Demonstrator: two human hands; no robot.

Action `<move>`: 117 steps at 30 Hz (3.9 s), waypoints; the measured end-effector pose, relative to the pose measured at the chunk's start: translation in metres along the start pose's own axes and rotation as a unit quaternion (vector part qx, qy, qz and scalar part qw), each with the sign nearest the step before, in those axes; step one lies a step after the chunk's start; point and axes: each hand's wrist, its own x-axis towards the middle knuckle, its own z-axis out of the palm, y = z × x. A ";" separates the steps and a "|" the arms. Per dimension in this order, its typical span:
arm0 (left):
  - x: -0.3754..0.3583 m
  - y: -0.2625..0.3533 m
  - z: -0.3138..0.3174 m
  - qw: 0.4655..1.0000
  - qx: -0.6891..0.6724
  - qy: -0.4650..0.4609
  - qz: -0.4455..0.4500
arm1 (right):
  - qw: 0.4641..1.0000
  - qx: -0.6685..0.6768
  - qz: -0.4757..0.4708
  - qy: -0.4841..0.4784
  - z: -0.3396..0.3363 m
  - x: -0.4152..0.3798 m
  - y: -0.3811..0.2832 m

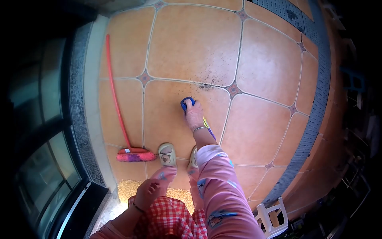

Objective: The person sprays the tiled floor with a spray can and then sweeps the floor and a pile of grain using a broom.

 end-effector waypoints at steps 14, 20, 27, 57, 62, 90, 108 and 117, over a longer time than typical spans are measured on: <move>-0.002 -0.019 0.002 1.000 -0.013 -0.001 0.025 | 0.974 0.073 0.044 0.208 -0.078 0.004 0.073; 0.005 -0.049 -0.021 0.998 -0.050 0.044 0.001 | 0.973 0.060 0.061 0.215 -0.074 -0.008 0.064; 0.061 -0.143 -0.058 0.983 0.021 0.180 0.003 | 0.975 0.192 0.001 0.111 -0.047 -0.080 -0.025; 0.109 -0.246 -0.105 0.891 -0.027 0.449 -0.059 | 0.951 0.162 -0.245 -0.098 -0.011 -0.107 -0.177; 0.004 -0.182 -0.142 0.880 -0.109 0.458 -0.065 | 0.957 0.173 -0.207 -0.105 -0.051 -0.073 -0.258; -0.049 -0.176 -0.164 0.838 -0.181 0.508 -0.080 | 0.879 0.029 -0.469 -0.079 0.158 0.155 -0.676; -0.092 -0.126 -0.163 0.873 -0.175 0.440 -0.118 | 0.548 -0.102 -0.646 -0.522 -0.118 -0.029 -0.520; -0.139 -0.080 -0.165 0.948 -0.081 0.302 -0.058 | 0.738 -0.298 -0.394 -0.460 -0.301 -0.052 -0.502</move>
